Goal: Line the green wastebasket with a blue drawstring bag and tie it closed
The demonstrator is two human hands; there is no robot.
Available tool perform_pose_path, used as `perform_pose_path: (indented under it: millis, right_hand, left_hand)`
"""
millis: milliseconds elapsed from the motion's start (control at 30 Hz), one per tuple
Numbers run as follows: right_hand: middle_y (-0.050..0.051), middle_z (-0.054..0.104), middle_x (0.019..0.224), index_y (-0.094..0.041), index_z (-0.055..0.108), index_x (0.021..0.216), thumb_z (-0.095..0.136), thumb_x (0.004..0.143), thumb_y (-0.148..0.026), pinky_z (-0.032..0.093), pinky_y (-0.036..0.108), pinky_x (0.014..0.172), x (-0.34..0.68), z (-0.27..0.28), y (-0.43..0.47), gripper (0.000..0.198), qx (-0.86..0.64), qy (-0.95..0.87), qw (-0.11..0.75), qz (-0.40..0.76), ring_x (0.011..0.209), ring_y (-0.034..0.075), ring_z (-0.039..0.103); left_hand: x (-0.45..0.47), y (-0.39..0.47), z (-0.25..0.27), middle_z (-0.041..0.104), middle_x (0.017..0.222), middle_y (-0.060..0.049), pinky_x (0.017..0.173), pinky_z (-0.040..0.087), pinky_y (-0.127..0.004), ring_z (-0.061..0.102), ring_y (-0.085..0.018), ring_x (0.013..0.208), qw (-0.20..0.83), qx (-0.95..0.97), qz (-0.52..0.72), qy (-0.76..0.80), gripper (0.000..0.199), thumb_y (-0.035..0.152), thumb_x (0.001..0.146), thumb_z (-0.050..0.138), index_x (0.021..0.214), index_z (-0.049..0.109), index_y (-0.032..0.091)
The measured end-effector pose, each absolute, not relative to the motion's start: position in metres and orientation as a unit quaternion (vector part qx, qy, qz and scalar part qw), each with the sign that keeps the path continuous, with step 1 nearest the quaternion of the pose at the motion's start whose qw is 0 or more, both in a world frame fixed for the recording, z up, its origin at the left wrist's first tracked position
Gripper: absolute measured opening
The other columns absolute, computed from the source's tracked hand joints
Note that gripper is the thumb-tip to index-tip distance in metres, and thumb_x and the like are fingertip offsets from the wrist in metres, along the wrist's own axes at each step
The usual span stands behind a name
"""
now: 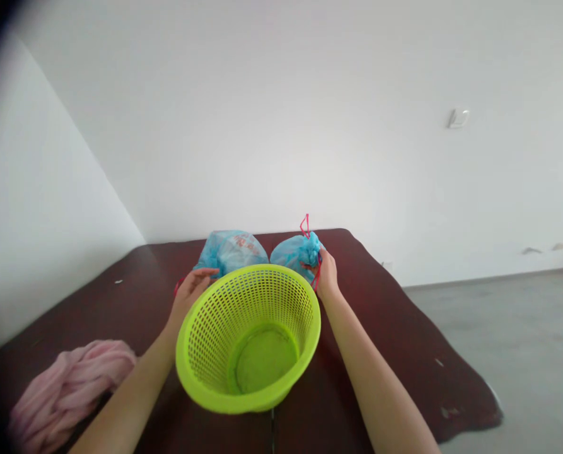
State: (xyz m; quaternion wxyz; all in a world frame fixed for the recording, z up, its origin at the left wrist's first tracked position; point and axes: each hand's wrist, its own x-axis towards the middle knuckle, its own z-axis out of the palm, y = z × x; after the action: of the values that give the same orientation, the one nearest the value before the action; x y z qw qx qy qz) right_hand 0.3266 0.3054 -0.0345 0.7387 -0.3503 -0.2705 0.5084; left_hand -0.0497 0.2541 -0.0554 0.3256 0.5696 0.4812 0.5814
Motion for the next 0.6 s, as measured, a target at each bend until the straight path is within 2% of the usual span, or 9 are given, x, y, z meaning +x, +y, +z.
perform_pose_path:
  millis: [67, 133, 200, 300, 333, 400, 500, 567, 600]
  right_hand:
    - [0.003, 0.085, 0.086, -0.025, 0.080, 0.097, 0.080, 0.096, -0.051, 0.070, 0.035, 0.060, 0.320, -0.013, 0.314, 0.026, -0.347, -0.298, 0.720, 0.523, 0.068, 0.023, 0.079]
    - [0.005, 0.085, 0.085, -0.024, 0.083, 0.098, 0.080, 0.096, -0.051, 0.070, 0.036, 0.059, 0.311, 0.008, 0.320, 0.027, -0.341, -0.334, 0.685, 0.550, 0.067, 0.024, 0.078]
    - [0.005, 0.085, 0.085, -0.025, 0.084, 0.097, 0.081, 0.096, -0.052, 0.069, 0.034, 0.056, 0.300, 0.023, 0.325, 0.027, -0.333, -0.374, 0.649, 0.573, 0.067, 0.023, 0.076]
    - [0.005, 0.086, 0.089, -0.025, 0.087, 0.097, 0.087, 0.093, -0.051, 0.070, 0.032, 0.061, 0.286, 0.033, 0.330, 0.027, -0.313, -0.422, 0.631, 0.570, 0.072, 0.022, 0.076]
    - [0.005, 0.086, 0.090, -0.025, 0.087, 0.097, 0.089, 0.092, -0.051, 0.071, 0.032, 0.063, 0.283, 0.033, 0.332, 0.027, -0.311, -0.427, 0.632, 0.566, 0.072, 0.022, 0.076]
    - [0.005, 0.086, 0.089, -0.024, 0.087, 0.097, 0.092, 0.089, -0.053, 0.072, 0.034, 0.064, 0.281, 0.029, 0.337, 0.030, -0.320, -0.423, 0.630, 0.566, 0.073, 0.023, 0.076]
    - [0.006, 0.086, 0.087, -0.024, 0.086, 0.096, 0.095, 0.086, -0.053, 0.070, 0.035, 0.061, 0.285, 0.022, 0.343, 0.032, -0.350, -0.405, 0.627, 0.566, 0.073, 0.024, 0.077]
    - [0.006, 0.086, 0.090, -0.024, 0.085, 0.096, 0.095, 0.087, -0.053, 0.070, 0.035, 0.062, 0.291, 0.019, 0.344, 0.032, -0.362, -0.408, 0.630, 0.553, 0.076, 0.025, 0.078]
    - [0.007, 0.087, 0.091, -0.024, 0.085, 0.096, 0.095, 0.089, -0.054, 0.071, 0.035, 0.063, 0.295, 0.019, 0.344, 0.032, -0.364, -0.413, 0.634, 0.544, 0.077, 0.025, 0.079]
  left_hand:
    - [-0.052, 0.273, -0.042, 0.088, 0.138, -0.014, 0.106, 0.071, -0.054, 0.084, -0.037, 0.128, 0.333, 0.582, 0.580, 0.462, 0.049, 0.071, 0.100, 0.080, 0.119, 0.081, 0.026]
    - [-0.046, 0.290, -0.027, 0.086, 0.148, -0.016, 0.120, 0.064, -0.058, 0.078, -0.040, 0.143, 0.275, 0.623, 0.571, 0.459, 0.049, 0.070, 0.094, 0.084, 0.114, 0.082, 0.025]
    - [-0.036, 0.305, -0.013, 0.087, 0.143, -0.016, 0.122, 0.062, -0.057, 0.078, -0.039, 0.140, 0.213, 0.643, 0.572, 0.463, 0.048, 0.069, 0.094, 0.083, 0.113, 0.082, 0.025]
    - [-0.032, 0.323, 0.002, 0.088, 0.127, -0.014, 0.110, 0.068, -0.055, 0.083, -0.035, 0.119, 0.202, 0.633, 0.581, 0.470, 0.049, 0.070, 0.104, 0.070, 0.120, 0.080, 0.025]
    - [-0.036, 0.328, 0.003, 0.087, 0.127, -0.015, 0.112, 0.068, -0.056, 0.083, -0.036, 0.119, 0.182, 0.631, 0.574, 0.490, 0.050, 0.069, 0.106, 0.067, 0.123, 0.080, 0.025]
    - [-0.050, 0.338, 0.000, 0.082, 0.145, -0.020, 0.127, 0.060, -0.063, 0.077, -0.042, 0.141, 0.092, 0.619, 0.532, 0.570, 0.057, 0.069, 0.104, 0.070, 0.137, 0.080, 0.024]
    - [-0.069, 0.354, -0.018, 0.046, 0.191, -0.030, 0.144, 0.034, -0.082, 0.036, -0.059, 0.182, 0.035, 0.550, 0.420, 0.721, 0.099, 0.078, 0.095, 0.081, 0.176, 0.063, 0.023]
    - [-0.069, 0.365, -0.037, 0.019, 0.203, -0.033, 0.144, 0.026, -0.088, 0.016, -0.066, 0.188, 0.106, 0.517, 0.367, 0.766, 0.124, 0.083, 0.091, 0.085, 0.191, 0.044, 0.023]
    - [-0.064, 0.370, -0.047, 0.015, 0.204, -0.034, 0.145, 0.025, -0.087, 0.015, -0.066, 0.188, 0.151, 0.517, 0.358, 0.762, 0.130, 0.084, 0.089, 0.087, 0.193, 0.038, 0.022]
